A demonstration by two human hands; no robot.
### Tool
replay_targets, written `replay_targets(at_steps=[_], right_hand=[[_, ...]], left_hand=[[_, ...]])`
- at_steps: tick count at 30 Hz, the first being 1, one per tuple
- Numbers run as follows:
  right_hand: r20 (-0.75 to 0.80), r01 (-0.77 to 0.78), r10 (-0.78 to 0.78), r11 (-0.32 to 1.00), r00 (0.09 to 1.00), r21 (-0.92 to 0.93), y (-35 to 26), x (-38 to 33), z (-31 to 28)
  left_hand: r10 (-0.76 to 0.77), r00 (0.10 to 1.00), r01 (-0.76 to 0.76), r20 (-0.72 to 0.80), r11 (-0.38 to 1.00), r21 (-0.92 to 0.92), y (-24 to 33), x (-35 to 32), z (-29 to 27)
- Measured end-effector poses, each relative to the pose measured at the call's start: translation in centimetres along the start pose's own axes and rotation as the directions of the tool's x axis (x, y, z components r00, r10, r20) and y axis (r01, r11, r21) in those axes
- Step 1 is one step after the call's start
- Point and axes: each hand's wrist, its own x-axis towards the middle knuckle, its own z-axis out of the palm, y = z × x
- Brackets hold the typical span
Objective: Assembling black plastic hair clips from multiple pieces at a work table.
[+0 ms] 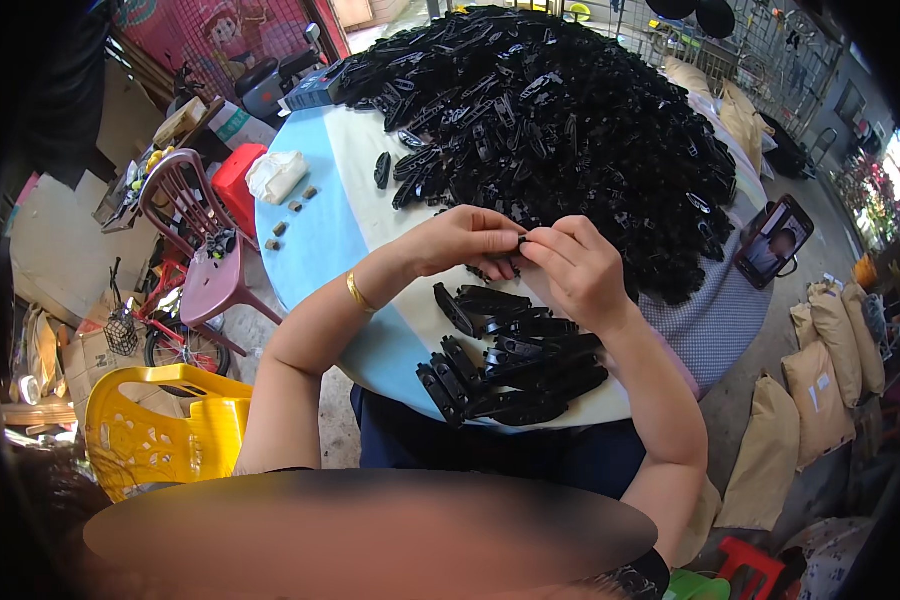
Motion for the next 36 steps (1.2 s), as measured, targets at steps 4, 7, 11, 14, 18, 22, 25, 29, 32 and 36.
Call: replay_targets(at_steps=[4,7,11,14,18,22,25,29,32,36], right_hand=[[-0.014,-0.221,0.226,0.963,0.974,0.155,-0.6,1.1,0.2],[0.2,-0.527,0.489,0.807,0.849,0.265,0.4,-0.3,0.3],[0.318,-0.57,0.494,0.792,0.809,0.218,1.1,-1.1,0.1],[0.403,-0.637,0.521,0.733,0.752,0.241,1.0,-1.3,0.1],[0.741,-0.849,0.449,0.422,0.5,0.318,0.9,-1.2,0.0],[0.775,-0.731,0.245,0.574,0.583,0.368,0.8,-1.8,1.1],[0.87,-0.782,0.209,0.563,0.447,0.267,1.3,-1.6,1.3],[0.667,-0.84,0.542,0.479,0.511,0.254,0.6,-1.9,2.4],[0.47,-0.595,0.506,0.802,0.723,0.054,0.4,-2.0,3.3],[0.486,-0.527,0.473,0.85,0.735,-0.03,0.3,-2.1,3.6]], left_hand=[[0.199,0.979,-0.168,-0.051,0.917,0.361,-0.1,-0.3,0.2],[0.4,0.913,-0.261,-0.082,0.725,0.637,0.0,-0.4,1.2],[0.489,0.872,-0.263,-0.019,0.501,0.825,0.8,-1.0,2.3],[0.433,0.901,-0.23,-0.023,0.521,0.822,0.9,-1.2,1.7],[0.233,0.965,-0.238,0.12,0.586,0.775,1.2,-0.9,0.2],[0.48,0.842,-0.376,0.247,0.194,0.906,0.2,0.5,-0.8],[0.539,0.779,-0.352,0.321,-0.049,0.935,-1.3,1.8,-1.4],[0.481,0.833,-0.118,0.273,-0.328,0.937,-1.5,2.6,-1.2],[0.403,0.876,-0.133,0.264,-0.323,0.937,-0.8,2.7,-0.7],[0.41,0.886,-0.11,0.218,-0.269,0.957,-1.0,2.1,-0.5]])
